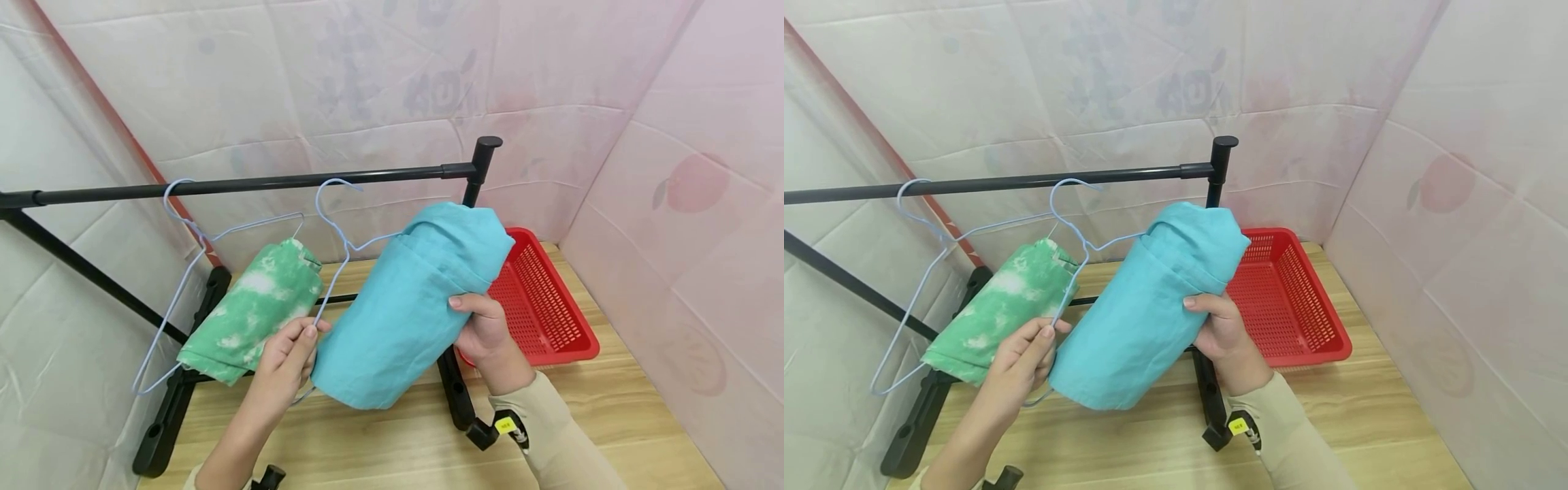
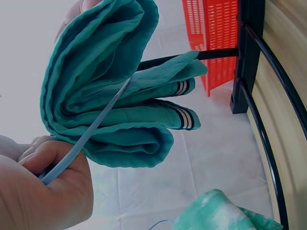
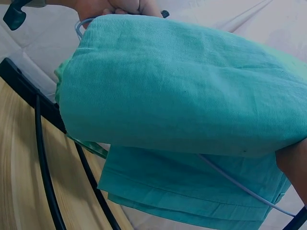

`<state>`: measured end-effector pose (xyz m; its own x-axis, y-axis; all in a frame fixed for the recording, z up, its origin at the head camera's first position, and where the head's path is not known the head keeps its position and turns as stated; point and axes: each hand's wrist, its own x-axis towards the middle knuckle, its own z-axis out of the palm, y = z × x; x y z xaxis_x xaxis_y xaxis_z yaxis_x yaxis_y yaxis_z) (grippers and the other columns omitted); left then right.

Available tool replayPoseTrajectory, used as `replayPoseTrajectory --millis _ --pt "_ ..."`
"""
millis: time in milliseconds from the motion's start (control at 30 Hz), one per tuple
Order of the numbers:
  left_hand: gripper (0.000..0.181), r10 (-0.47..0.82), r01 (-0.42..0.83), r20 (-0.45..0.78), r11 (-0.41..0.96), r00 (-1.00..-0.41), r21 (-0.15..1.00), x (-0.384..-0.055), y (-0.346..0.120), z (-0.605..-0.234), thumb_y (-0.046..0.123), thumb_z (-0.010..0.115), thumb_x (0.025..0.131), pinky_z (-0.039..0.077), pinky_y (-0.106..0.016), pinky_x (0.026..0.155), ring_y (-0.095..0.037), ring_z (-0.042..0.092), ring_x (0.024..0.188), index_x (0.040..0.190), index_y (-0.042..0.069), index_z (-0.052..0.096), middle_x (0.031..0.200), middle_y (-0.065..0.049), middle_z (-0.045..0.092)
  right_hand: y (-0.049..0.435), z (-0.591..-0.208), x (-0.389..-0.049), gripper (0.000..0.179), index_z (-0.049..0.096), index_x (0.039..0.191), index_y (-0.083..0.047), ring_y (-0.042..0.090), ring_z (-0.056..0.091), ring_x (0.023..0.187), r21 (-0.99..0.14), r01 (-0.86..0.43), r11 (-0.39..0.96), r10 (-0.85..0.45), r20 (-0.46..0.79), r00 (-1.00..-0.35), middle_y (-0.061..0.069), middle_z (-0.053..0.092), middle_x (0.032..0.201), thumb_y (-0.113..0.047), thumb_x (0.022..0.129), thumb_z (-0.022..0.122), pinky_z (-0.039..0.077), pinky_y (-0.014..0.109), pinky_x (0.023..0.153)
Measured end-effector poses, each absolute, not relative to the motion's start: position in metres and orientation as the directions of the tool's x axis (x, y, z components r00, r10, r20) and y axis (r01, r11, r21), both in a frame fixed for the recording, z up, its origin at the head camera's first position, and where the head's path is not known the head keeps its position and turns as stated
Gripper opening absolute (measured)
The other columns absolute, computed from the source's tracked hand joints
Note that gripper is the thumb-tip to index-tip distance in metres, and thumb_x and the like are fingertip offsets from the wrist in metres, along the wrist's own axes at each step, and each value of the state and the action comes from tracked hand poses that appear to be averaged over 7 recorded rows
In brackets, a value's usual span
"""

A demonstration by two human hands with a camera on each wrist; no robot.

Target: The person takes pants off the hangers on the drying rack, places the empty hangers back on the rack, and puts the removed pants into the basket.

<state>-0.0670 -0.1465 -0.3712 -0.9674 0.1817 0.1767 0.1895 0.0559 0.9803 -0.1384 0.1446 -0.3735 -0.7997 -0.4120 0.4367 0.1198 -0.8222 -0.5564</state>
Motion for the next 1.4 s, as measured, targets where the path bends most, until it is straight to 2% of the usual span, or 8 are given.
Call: replayPoseTrajectory --millis 500,833,1167,1400 --pt "0.034 0.191 0.206 0.194 0.044 -0.962 0.978 -0.068 -0.148 -0.372 0.019 0.039 0.11 0.025 -0.028 0.037 -0.015 0.023 0.043 0.116 -0.009 0.056 0.056 0.001 0.031 0.144 -0.371 -0.134 0.052 0.047 0.126 -0.01 0.016 0.056 0.116 -0.571 0.099 -0.815 -0.445 0.506 -0.739 0.002 0.056 0.127 0.018 0.086 0.03 0.047 0.03 0.102" --pt "0.035 0.191 0.216 0.202 0.05 -0.96 0.975 -0.068 -0.148 -0.373 0.019 0.038 0.11 0.025 -0.028 0.036 -0.015 0.023 0.042 0.116 -0.01 0.056 0.056 0.0 0.031 0.147 -0.369 -0.133 0.05 0.05 0.122 -0.01 0.017 0.058 0.114 -0.555 0.077 -0.828 -0.423 0.531 -0.734 0.002 0.058 0.124 0.019 0.085 0.033 0.048 0.03 0.1" --pt "0.031 0.175 0.203 0.19 0.06 -0.966 0.977 -0.069 -0.147 -0.373 0.021 0.04 0.11 0.028 -0.028 0.037 -0.014 0.026 0.043 0.115 -0.003 0.058 0.056 0.002 0.033 0.151 -0.366 -0.135 0.047 0.051 0.122 -0.006 0.019 0.06 0.114 -0.529 0.103 -0.842 -0.438 0.561 -0.702 0.005 0.059 0.125 0.017 0.086 0.03 0.048 0.032 0.101" --pt "0.031 0.172 0.217 0.203 0.063 -0.964 0.974 -0.069 -0.148 -0.373 0.02 0.04 0.11 0.028 -0.03 0.04 -0.016 0.026 0.045 0.114 -0.003 0.059 0.057 0.0 0.033 0.155 -0.366 -0.136 0.048 0.048 0.126 -0.002 0.021 0.06 0.117 -0.493 0.109 -0.863 -0.422 0.586 -0.692 0.008 0.058 0.127 0.017 0.086 0.028 0.048 0.034 0.103"
